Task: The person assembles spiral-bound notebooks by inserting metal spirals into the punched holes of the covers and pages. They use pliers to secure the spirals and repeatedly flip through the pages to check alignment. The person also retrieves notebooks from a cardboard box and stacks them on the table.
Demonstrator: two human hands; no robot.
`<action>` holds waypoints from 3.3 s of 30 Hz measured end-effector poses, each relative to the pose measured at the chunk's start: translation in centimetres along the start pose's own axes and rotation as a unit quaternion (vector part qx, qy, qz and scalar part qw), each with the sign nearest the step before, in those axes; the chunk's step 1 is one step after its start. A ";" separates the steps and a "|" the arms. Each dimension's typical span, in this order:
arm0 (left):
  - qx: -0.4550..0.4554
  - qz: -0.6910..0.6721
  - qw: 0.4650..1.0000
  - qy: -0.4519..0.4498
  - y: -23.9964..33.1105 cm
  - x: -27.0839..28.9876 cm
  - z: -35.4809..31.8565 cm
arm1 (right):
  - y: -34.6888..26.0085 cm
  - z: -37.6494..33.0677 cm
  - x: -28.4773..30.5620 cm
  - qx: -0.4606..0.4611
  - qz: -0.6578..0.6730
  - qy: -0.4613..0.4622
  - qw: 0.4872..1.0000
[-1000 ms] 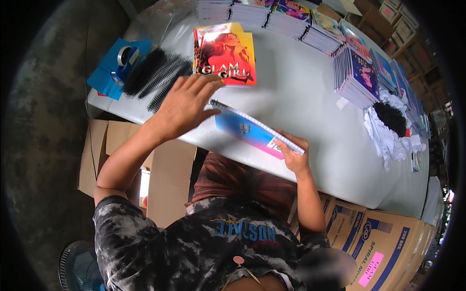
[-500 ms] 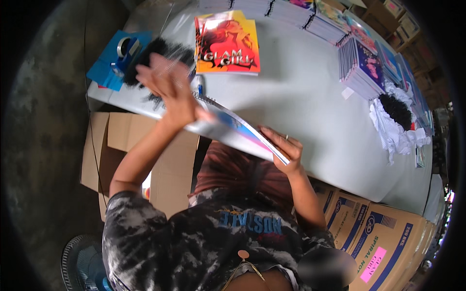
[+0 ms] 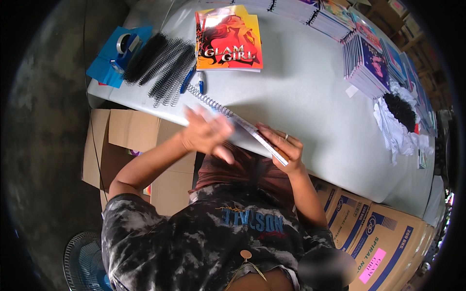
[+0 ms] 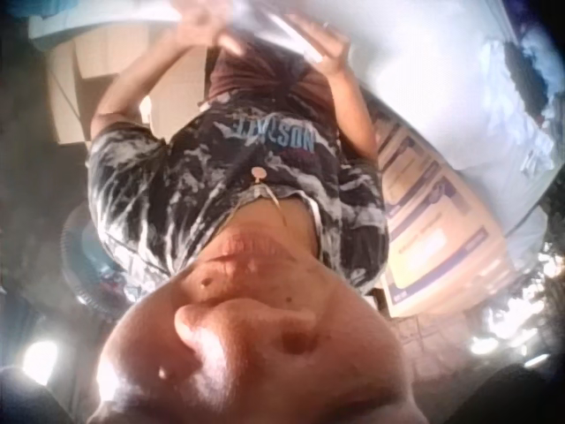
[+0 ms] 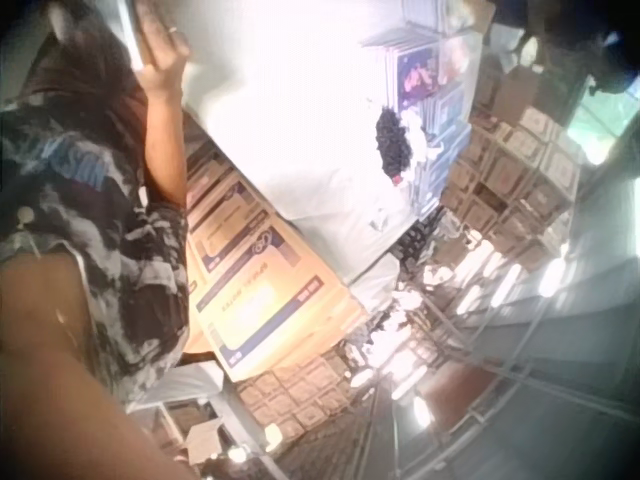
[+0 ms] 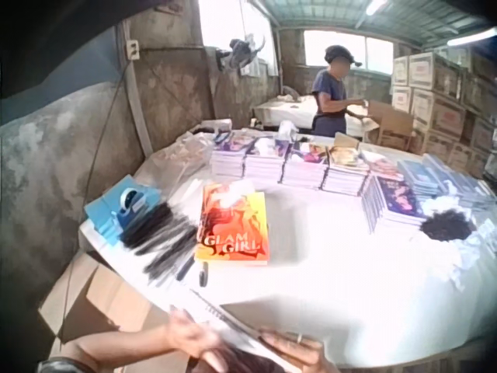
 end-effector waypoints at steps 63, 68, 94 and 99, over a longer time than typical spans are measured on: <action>0.437 -0.730 0.519 -0.077 4.3 -2.6 13.8 | -0.7 2.4 9.1 -0.430 0.054 -0.072 0.898; 0.411 -0.802 0.428 -0.065 3.7 -4.3 13.9 | 0.7 1.3 8.5 -0.424 0.123 0.055 0.896; 0.267 0.051 0.932 -0.238 -6.1 -4.8 8.0 | 3.0 -1.5 4.4 -0.466 -0.259 -0.314 0.785; 0.253 0.044 0.916 -0.308 -10.6 -6.7 7.9 | 5.1 -4.4 2.9 -0.392 -0.323 -0.240 0.827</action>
Point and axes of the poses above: each hand's wrist, its own z-axis towards the middle knuckle, its own x-axis out of the back of the hand, y = z × x, the point moved 1 cm from there along z, towards the middle knuckle, and after that the axes turned 11 degrees about -y, right-handed, at the moved point
